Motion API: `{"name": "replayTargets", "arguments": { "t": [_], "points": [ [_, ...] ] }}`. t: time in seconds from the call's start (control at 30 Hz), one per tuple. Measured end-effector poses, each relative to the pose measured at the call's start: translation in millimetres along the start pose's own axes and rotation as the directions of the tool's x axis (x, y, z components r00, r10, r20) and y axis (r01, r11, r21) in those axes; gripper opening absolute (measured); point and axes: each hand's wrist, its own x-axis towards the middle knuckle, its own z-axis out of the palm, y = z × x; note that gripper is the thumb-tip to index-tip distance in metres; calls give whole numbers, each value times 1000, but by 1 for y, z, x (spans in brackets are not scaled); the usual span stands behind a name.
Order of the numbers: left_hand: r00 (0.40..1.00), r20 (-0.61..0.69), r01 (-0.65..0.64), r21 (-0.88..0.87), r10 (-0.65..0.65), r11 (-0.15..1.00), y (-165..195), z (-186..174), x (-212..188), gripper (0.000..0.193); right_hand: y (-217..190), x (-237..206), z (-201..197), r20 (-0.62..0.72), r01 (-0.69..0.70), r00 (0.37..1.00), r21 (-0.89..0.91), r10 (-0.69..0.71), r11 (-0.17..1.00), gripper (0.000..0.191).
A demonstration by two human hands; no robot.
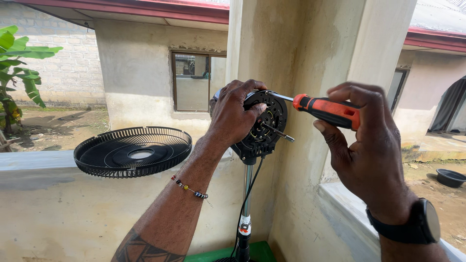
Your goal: The person disassembles a standing electric fan on a green table, using a screwdriver to remove screws from the motor housing and handling the rear cover, blade, and grilles. They set parts on the ledge and table, then lift the front grille back toward the fan to begin reassembly.
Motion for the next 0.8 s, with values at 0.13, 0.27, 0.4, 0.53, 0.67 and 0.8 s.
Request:
{"name": "replayTargets", "arguments": {
  "t": [0.13, 0.27, 0.4, 0.53, 0.67, 0.8],
  "points": [
    [1000, -2, 3, 5, -3, 1000, 0, 1, 0, 36, 3, -9, 8, -35, -54, 998, -92, 51, 994, 31],
    [999, -5, -38, 9, 38, 999, -1, 0, 0, 37, 7, -7, 11, -22, -255, 967, -132, 254, 958, 29],
    [1000, 10, -5, 15, 5, 1000, -3, 0, -1, 36, 1, 1, 4, 53, -318, 945, -70, 322, 945, 33],
    [999, -10, -35, 0, 35, 999, -5, 2, 0, 37, -6, 6, -5, 87, -54, 995, 22, 52, 998, 40],
    [999, 18, -39, -6, 39, 999, -6, 3, 0, 36, -5, 4, -3, 72, -34, 997, -71, 39, 997, 29],
    [999, 24, -40, -9, 40, 999, -7, 3, 0, 36, 4, -2, 2, 49, -43, 998, -77, 47, 996, 32]
  ]
}}
